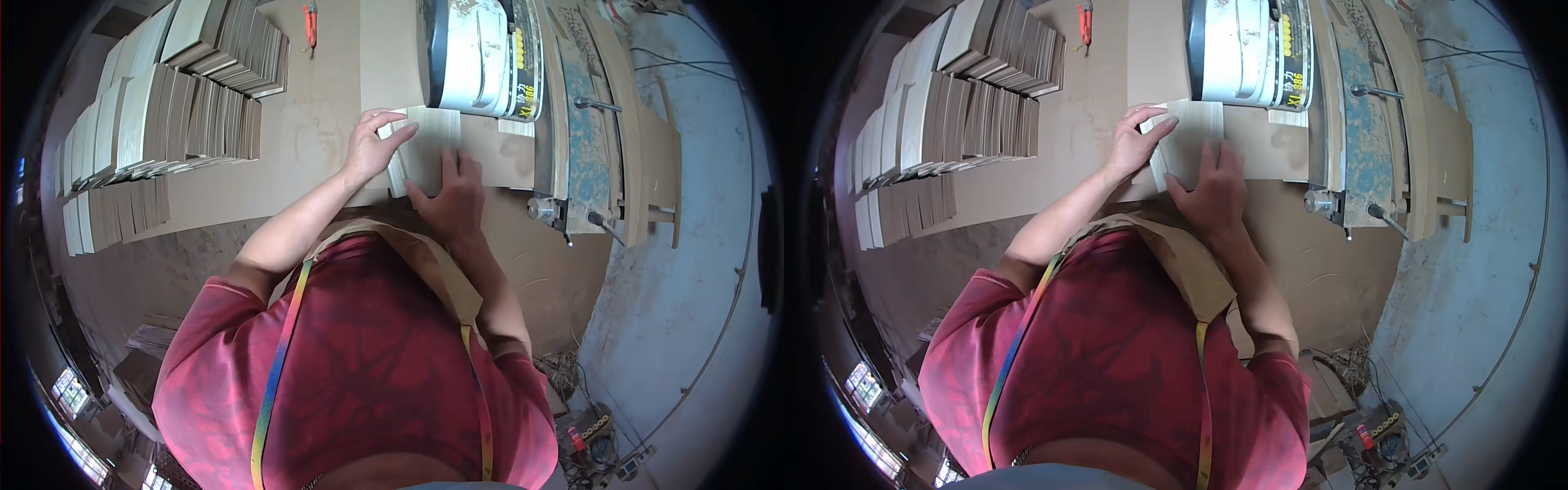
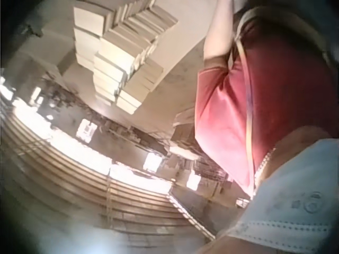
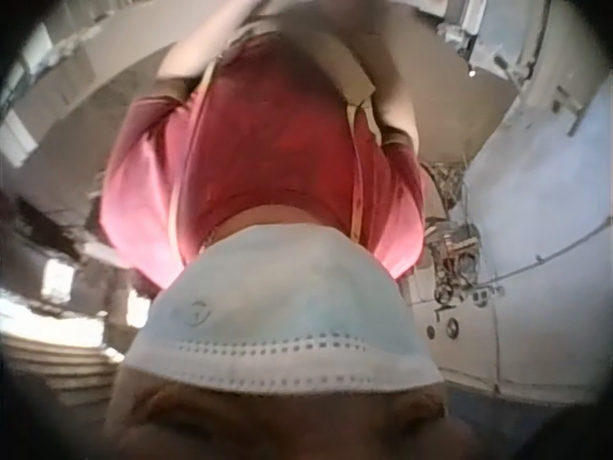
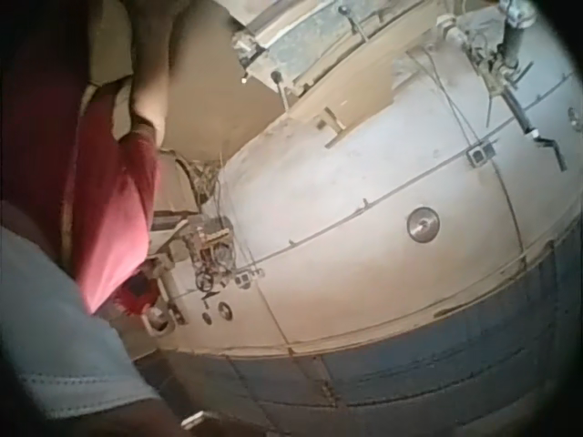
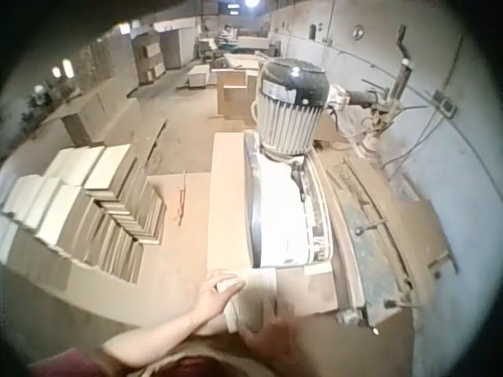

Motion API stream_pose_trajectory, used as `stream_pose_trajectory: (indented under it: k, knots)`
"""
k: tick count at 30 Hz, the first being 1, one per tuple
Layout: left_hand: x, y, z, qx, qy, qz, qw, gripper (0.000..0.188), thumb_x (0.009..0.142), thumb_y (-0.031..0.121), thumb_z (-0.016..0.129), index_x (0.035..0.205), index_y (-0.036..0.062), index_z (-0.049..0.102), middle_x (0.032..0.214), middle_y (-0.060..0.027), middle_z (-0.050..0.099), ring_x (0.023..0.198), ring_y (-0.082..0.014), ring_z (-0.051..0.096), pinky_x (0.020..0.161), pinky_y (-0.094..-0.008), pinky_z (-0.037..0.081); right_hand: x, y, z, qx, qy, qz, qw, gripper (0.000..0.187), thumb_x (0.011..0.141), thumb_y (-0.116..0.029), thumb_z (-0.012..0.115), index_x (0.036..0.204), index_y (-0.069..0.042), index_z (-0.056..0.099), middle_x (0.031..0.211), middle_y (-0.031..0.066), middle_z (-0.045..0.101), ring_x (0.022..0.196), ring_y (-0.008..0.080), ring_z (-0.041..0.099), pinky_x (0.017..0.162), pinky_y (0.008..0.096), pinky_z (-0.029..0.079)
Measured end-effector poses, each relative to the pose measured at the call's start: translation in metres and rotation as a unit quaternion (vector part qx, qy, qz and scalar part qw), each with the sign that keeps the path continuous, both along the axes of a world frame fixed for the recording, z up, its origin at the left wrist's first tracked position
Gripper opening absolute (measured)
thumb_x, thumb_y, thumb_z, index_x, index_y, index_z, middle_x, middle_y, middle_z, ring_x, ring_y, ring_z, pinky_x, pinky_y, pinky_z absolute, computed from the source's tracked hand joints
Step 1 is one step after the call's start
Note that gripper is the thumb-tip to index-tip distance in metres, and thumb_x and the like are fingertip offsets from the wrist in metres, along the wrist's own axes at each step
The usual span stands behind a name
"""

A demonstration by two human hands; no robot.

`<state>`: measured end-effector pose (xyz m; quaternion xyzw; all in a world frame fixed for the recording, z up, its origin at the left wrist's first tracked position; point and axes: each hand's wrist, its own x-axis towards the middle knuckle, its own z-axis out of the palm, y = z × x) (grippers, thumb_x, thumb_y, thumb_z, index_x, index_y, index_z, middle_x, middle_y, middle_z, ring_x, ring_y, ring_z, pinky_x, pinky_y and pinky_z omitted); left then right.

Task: Sanding the edges and surfaces of wooden blocks using a stationary sanding machine.

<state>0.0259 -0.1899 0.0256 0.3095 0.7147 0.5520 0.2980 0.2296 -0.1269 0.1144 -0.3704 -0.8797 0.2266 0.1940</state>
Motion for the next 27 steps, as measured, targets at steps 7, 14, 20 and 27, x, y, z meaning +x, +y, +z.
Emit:
stream_pose_trajectory:
  k: [7,14,20,27]
  knots:
    - [-0.01,0.006,-0.008,-0.017,0.006,-0.012,1.0,0.041,0.093,0.033,0.091,0.128,0.0118,0.082,0.153,-0.0168,0.057,0.143,-0.0319,0.055,0.12,-0.0387,0.047,0.072,0.029,-0.035,0.05,-0.063,-0.142,0.987,0.069,0.083,-0.032,0.086,0.138,0.005,0.07,0.143,0.0295,0.064,0.122,0.0465,0.063,0.106,0.0516,0.055]
    - [-0.039,-0.009,0.007,-0.012,-0.012,-0.08,0.997,0.049,0.091,0.033,0.093,0.133,0.013,0.08,0.162,-0.0188,0.051,0.149,-0.0344,0.051,0.124,-0.0397,0.043,0.059,0.091,-0.109,0.225,-0.073,-0.15,0.96,0.059,0.088,-0.027,0.081,0.135,0.006,0.069,0.137,0.0264,0.066,0.122,0.0454,0.06,0.102,0.0493,0.056]
    - [-0.034,-0.009,-0.017,-0.016,-0.056,-0.023,0.998,0.048,0.09,0.034,0.094,0.13,0.0126,0.08,0.162,-0.0202,0.05,0.149,-0.0348,0.051,0.124,-0.0401,0.044,0.021,0.125,-0.13,0.222,-0.055,-0.137,0.964,0.051,0.093,-0.025,0.077,0.133,0.007,0.069,0.132,0.0254,0.069,0.121,0.0446,0.061,0.102,0.0497,0.056]
    - [-0.015,0.009,-0.017,0.0,-0.022,0.045,0.999,0.041,0.089,0.035,0.095,0.12,0.0111,0.083,0.153,-0.0195,0.056,0.143,-0.0336,0.055,0.119,-0.0405,0.047,-0.027,0.034,-0.028,0.04,-0.001,0.059,0.997,0.066,0.088,-0.037,0.087,0.135,0.005,0.066,0.137,0.0266,0.066,0.12,0.0451,0.064,0.099,0.0504,0.057]
